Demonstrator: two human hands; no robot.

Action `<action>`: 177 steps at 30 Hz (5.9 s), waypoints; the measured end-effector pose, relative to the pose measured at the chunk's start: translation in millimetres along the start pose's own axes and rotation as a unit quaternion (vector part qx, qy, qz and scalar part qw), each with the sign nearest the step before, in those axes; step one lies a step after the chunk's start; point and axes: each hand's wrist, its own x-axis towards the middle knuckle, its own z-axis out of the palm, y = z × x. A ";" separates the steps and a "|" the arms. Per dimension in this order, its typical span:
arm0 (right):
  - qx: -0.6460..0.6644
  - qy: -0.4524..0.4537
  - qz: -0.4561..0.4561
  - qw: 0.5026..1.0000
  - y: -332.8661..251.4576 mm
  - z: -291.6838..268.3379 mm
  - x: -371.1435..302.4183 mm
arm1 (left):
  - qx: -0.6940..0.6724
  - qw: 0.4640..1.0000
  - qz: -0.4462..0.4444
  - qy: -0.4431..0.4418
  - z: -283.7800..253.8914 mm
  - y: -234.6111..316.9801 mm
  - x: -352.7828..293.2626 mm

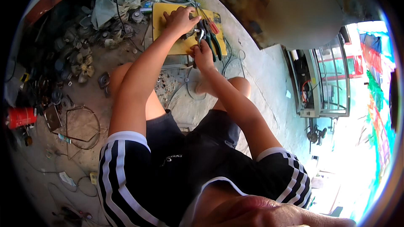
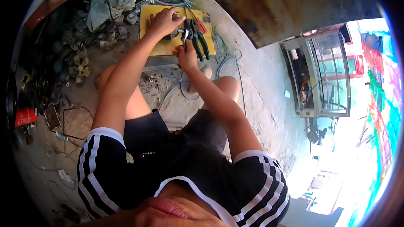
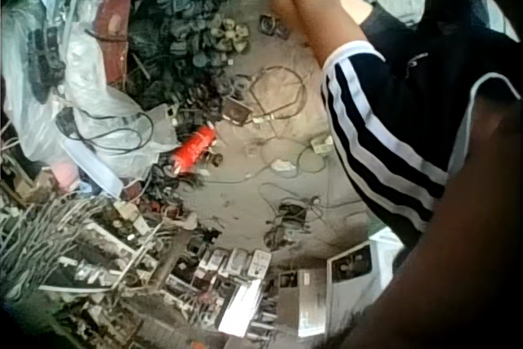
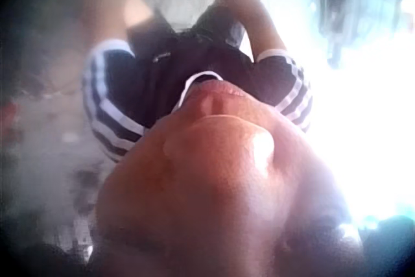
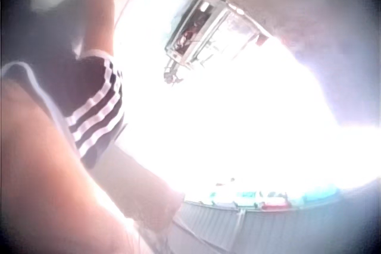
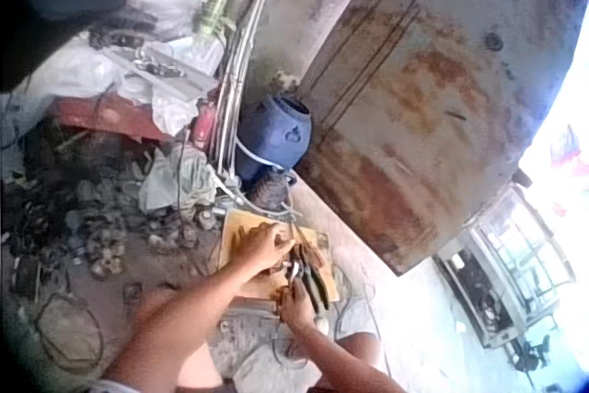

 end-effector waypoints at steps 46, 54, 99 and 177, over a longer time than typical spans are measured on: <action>0.092 -0.266 0.152 0.947 -59.6 -60.1 51.8 | -0.039 0.977 0.072 -0.198 -55.7 -16.6 -5.0; 0.141 -0.273 0.143 0.941 -40.5 -62.5 48.4 | -0.055 0.977 0.017 -0.205 -50.3 -24.1 -5.0; 0.026 -0.190 0.164 0.968 -108.2 -55.0 86.4 | -0.603 0.728 -0.236 -0.225 -38.9 -2.5 -29.0; 0.127 -0.064 -0.232 0.962 -155.3 -84.8 104.0 | -0.462 0.847 -0.191 -0.182 -7.3 -7.4 -16.6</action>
